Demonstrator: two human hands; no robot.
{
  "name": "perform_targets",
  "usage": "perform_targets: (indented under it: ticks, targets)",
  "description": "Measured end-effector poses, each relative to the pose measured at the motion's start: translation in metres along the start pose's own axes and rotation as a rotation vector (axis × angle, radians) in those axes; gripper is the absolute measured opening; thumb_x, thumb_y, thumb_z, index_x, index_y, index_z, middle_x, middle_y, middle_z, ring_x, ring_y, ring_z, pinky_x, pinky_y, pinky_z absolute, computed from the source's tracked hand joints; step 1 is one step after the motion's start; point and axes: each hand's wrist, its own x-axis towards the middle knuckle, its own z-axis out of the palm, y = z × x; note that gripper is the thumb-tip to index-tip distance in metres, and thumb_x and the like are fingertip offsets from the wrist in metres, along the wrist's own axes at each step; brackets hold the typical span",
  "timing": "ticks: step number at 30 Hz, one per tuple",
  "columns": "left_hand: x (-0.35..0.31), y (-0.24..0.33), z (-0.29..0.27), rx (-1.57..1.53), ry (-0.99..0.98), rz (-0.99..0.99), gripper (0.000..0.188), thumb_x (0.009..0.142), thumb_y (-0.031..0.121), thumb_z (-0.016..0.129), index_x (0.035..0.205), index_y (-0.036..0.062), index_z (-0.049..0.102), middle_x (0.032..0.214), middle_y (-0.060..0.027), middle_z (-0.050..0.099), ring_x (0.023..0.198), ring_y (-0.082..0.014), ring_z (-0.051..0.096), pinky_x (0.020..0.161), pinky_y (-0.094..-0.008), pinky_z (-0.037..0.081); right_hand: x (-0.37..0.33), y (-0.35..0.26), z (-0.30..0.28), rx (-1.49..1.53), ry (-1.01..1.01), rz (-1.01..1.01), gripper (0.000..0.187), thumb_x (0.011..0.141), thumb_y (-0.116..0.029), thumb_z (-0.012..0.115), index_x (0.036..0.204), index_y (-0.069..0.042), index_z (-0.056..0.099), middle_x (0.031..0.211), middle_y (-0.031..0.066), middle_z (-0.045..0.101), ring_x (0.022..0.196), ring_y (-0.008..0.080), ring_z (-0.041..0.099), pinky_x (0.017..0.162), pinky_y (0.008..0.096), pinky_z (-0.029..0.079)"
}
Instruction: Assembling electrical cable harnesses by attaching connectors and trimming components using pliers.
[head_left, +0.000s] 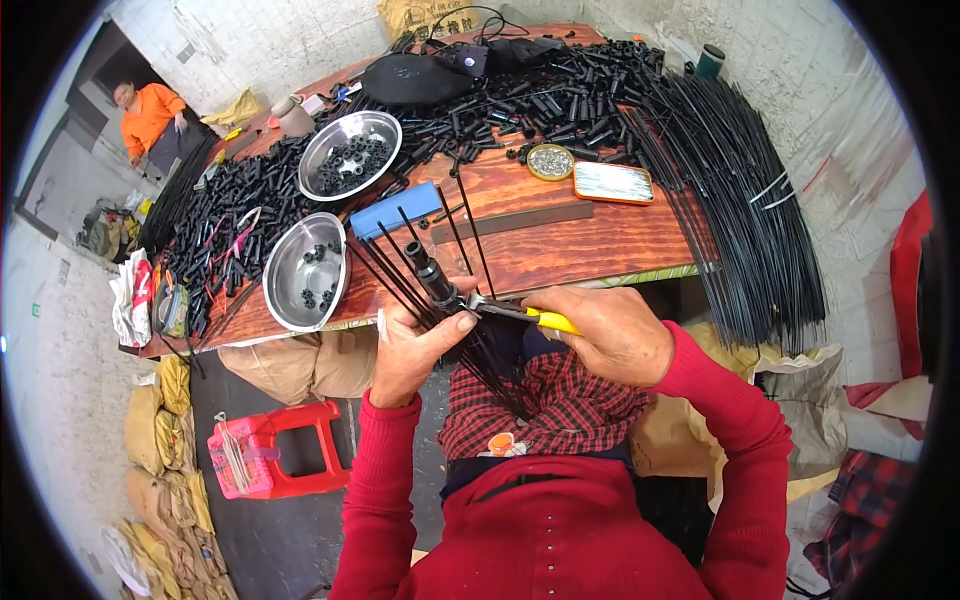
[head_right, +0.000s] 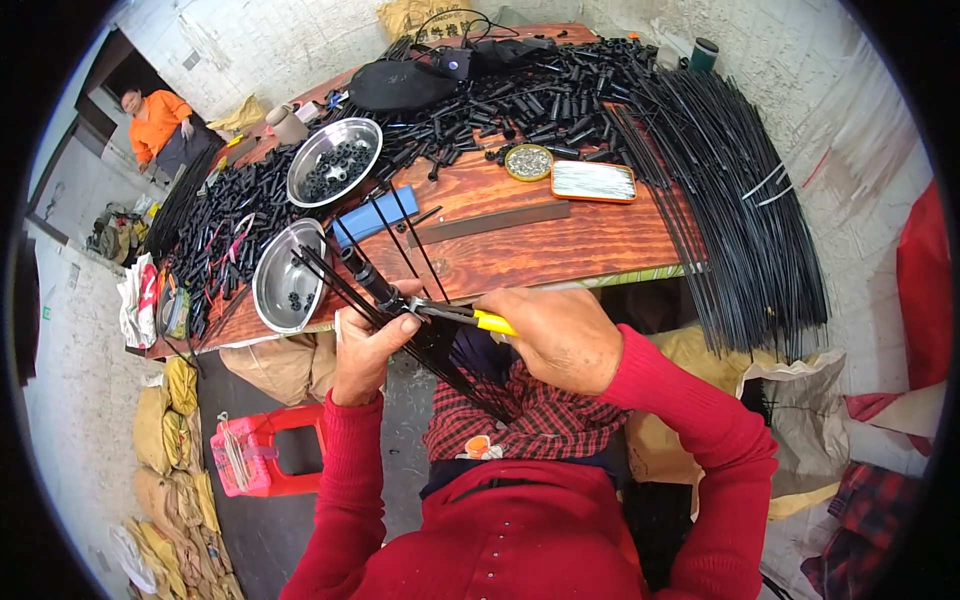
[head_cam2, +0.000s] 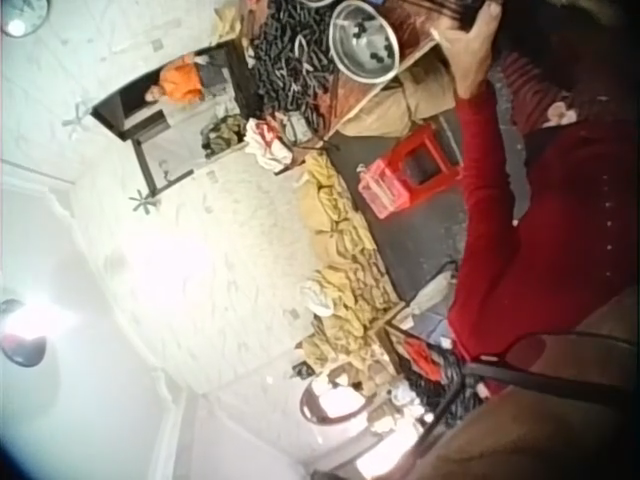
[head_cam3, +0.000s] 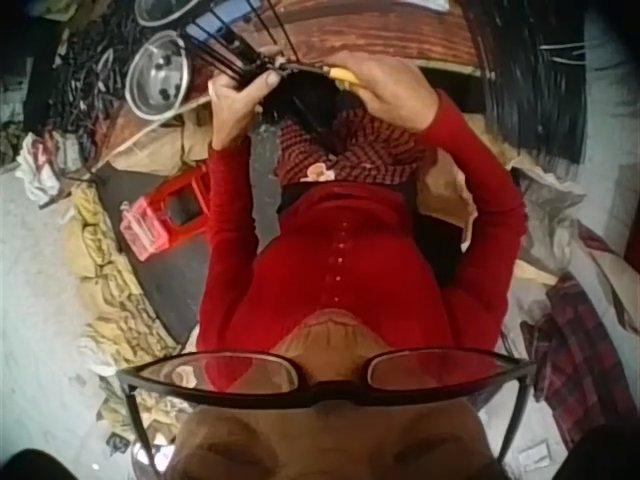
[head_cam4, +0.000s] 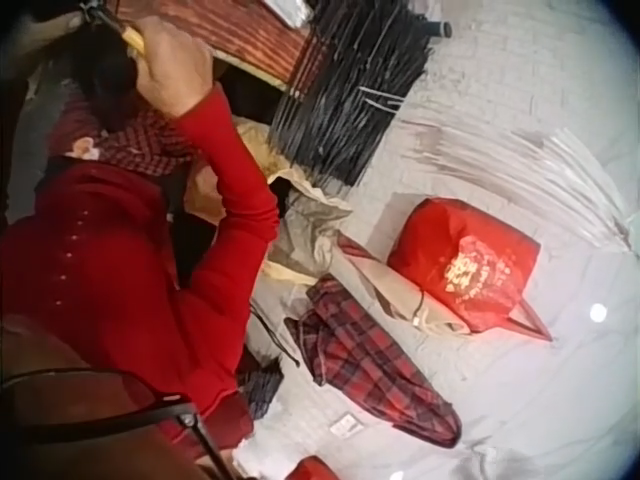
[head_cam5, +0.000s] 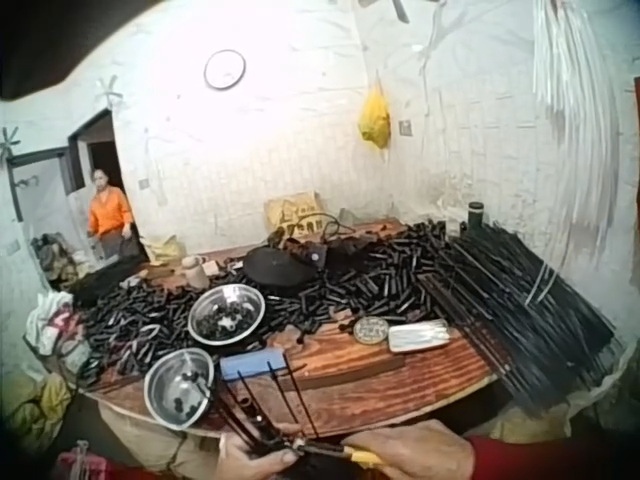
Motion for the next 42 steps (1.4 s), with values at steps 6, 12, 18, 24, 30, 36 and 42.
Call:
perform_targets:
  ticks: [6,12,18,24,30,36,42]
  targets:
    - [-0.001,0.004,0.001,0.017,0.016,0.01,0.026,0.082,0.006,0.075,0.107,-0.001,0.069,0.093,-0.0011,0.068,0.086,-0.0087,0.06,0.079,-0.0243,0.049,0.005,-0.007,-0.007,-0.122,0.017,-0.028,0.037,0.08,-0.003,0.06,0.117,-0.006,0.056,0.1,0.0162,0.065,0.093,0.036,0.064,0.074,0.0443,0.05]
    - [0.001,0.005,-0.002,0.026,-0.028,0.026,0.028,0.081,0.007,0.076,0.106,-0.0017,0.069,0.094,-0.0028,0.068,0.085,-0.0099,0.062,0.08,-0.0247,0.05,0.007,-0.007,-0.014,-0.178,-0.012,-0.05,0.032,0.081,-0.004,0.059,0.113,-0.008,0.057,0.098,0.0153,0.065,0.089,0.0352,0.064,0.069,0.044,0.05]
    - [-0.003,0.001,0.0,-0.148,-0.106,-0.013,0.037,0.078,0.012,0.079,0.11,-0.0039,0.068,0.101,-0.0086,0.07,0.089,-0.0141,0.065,0.085,-0.0289,0.051,0.011,0.005,-0.029,0.772,-0.668,0.401,0.037,0.099,-0.036,0.052,0.094,-0.001,0.06,0.059,0.0028,0.054,0.049,0.0102,0.052,0.046,0.026,0.042]
    - [0.0,0.001,-0.001,-0.106,-0.145,-0.006,0.037,0.076,0.015,0.082,0.105,-0.0031,0.069,0.092,-0.0057,0.07,0.083,-0.0131,0.065,0.078,-0.0276,0.052,-0.004,0.013,-0.022,1.131,-0.76,0.534,0.031,0.092,-0.029,0.063,0.095,0.002,0.055,0.06,0.005,0.055,0.047,0.0112,0.053,0.04,0.0257,0.042]
    - [0.002,-0.007,-0.002,-0.169,-0.078,-0.008,0.035,0.075,0.009,0.081,0.104,-0.0031,0.068,0.09,-0.0055,0.069,0.08,-0.0123,0.064,0.076,-0.0271,0.052,-0.018,-0.005,-0.026,0.028,0.151,-0.06,0.049,0.073,-0.027,0.08,0.109,-0.004,0.056,0.085,0.0082,0.062,0.076,0.022,0.067,0.061,0.0293,0.051]
    - [0.003,-0.001,0.004,-0.183,-0.072,-0.048,0.04,0.073,0.012,0.083,0.107,-0.0027,0.068,0.092,-0.0048,0.068,0.083,-0.0125,0.063,0.077,-0.0268,0.051,-0.018,-0.006,-0.045,0.325,-0.223,0.26,0.051,0.088,-0.044,0.062,0.111,0.001,0.06,0.074,0.0085,0.06,0.055,0.0171,0.061,0.05,0.0277,0.048]
    - [0.004,-0.008,0.008,-0.144,-0.153,0.049,0.046,0.073,0.017,0.083,0.112,-0.0028,0.067,0.094,-0.0024,0.066,0.088,-0.0129,0.061,0.083,-0.0282,0.048,-0.028,0.024,-0.027,1.08,-0.675,0.598,0.074,0.099,-0.061,0.027,0.095,0.005,0.06,0.061,0.0082,0.057,0.05,0.0146,0.057,0.047,0.0253,0.048]
